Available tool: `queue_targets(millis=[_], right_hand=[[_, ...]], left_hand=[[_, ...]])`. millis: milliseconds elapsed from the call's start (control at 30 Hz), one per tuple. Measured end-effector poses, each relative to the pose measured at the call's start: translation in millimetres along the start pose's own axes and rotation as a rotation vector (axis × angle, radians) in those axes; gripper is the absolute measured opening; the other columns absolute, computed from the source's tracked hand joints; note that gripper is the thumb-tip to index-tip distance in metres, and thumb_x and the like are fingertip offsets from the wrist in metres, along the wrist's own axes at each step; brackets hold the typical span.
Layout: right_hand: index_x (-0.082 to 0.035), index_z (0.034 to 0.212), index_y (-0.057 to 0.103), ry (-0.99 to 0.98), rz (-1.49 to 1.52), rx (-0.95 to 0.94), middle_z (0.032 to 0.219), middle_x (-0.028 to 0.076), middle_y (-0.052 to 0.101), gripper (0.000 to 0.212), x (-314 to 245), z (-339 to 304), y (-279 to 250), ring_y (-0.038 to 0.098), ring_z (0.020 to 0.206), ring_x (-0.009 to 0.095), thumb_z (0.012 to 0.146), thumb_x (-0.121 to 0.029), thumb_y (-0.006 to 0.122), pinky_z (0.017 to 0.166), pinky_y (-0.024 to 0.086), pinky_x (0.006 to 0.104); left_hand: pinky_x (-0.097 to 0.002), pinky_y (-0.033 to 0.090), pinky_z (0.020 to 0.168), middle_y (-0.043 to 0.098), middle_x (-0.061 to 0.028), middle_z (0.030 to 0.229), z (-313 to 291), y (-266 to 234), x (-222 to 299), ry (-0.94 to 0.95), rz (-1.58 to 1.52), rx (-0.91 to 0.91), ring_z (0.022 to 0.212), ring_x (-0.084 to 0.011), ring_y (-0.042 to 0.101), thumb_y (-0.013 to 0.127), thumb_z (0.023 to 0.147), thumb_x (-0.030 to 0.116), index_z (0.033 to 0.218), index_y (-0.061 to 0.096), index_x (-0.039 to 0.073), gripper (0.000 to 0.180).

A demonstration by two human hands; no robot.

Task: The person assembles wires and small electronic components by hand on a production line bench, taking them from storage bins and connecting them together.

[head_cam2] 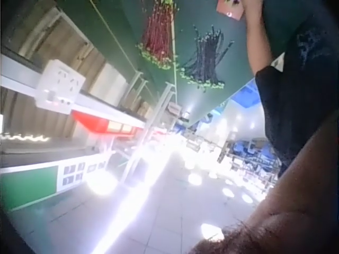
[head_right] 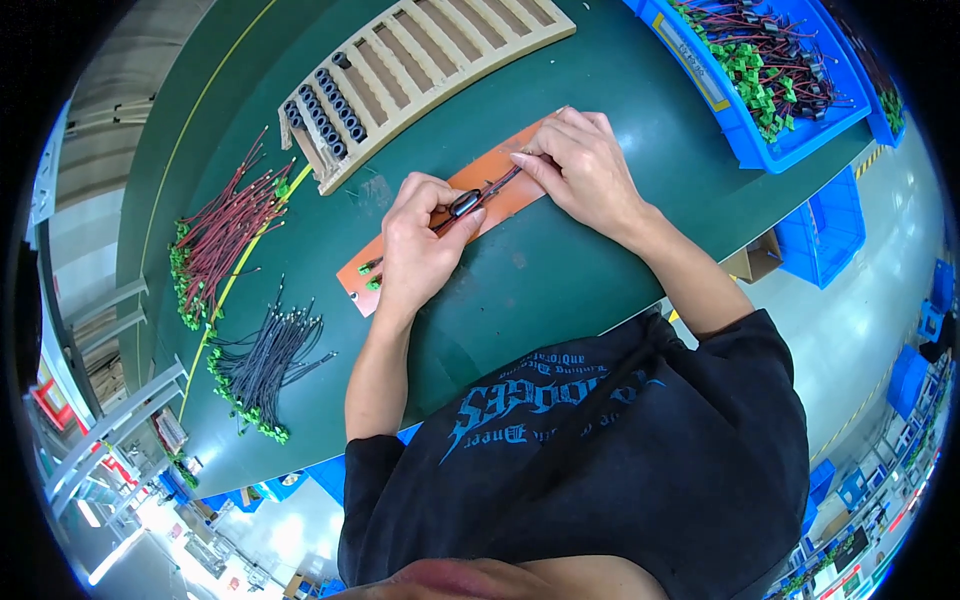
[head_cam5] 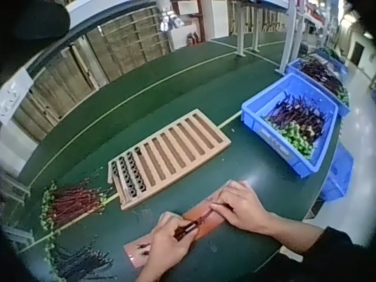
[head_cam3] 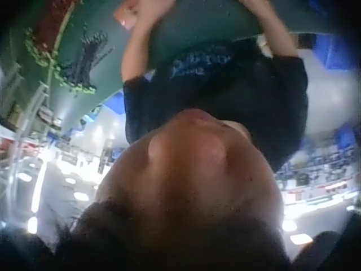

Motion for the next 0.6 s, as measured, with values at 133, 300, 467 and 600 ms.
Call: queue_targets(millis=[133,300,467,600], right_hand=[[-0.006,0.078,0.061,-0.002,0.007,-0.006,0.077,0.004,0.063,0.019,-1.2,-2.2,6.1,0.058,0.082,0.023,0.088,-0.017,0.073,0.081,0.041,0.0374],[-0.006,0.079,0.061,0.013,0.02,0.002,0.076,0.005,0.061,0.019,-1.7,-1.1,9.0,0.058,0.081,0.023,0.089,-0.017,0.072,0.08,0.041,0.0368],[-0.006,0.08,0.062,0.028,0.022,0.036,0.075,0.004,0.059,0.017,7.8,-0.4,5.1,0.055,0.078,0.023,0.09,-0.016,0.072,0.076,0.041,0.0357],[-0.006,0.08,0.061,0.069,0.019,0.01,0.073,0.003,0.057,0.017,22.0,-1.2,2.8,0.053,0.076,0.022,0.09,-0.015,0.072,0.075,0.04,0.0355]], left_hand=[[-0.0312,0.05,0.068,0.059,-0.0094,0.087,-1.7,-5.1,-0.7,0.003,0.047,-0.017,0.076,-0.0196,0.06,0.079,0.075,-0.002,0.086,0.064,-0.002,0.018],[-0.0317,0.05,0.068,0.059,-0.0093,0.085,-4.3,-8.8,-6.1,0.025,0.064,-0.015,0.076,-0.0199,0.059,0.078,0.075,-0.003,0.085,0.063,-0.002,0.018],[-0.0317,0.05,0.068,0.059,-0.0092,0.085,-3.9,-7.6,-8.7,0.015,0.073,-0.026,0.077,-0.0205,0.058,0.078,0.075,-0.002,0.084,0.063,-0.002,0.018],[-0.0317,0.05,0.069,0.059,-0.0095,0.085,1.6,-0.4,-11.0,0.027,0.094,-0.016,0.078,-0.021,0.058,0.078,0.075,-0.002,0.084,0.063,-0.002,0.017]])
Point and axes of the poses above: each hand's wrist, its own z-axis towards the middle knuckle, its own y-axis out of the palm, x = y × z, the point moved 10 cm from there along z, towards the middle knuckle
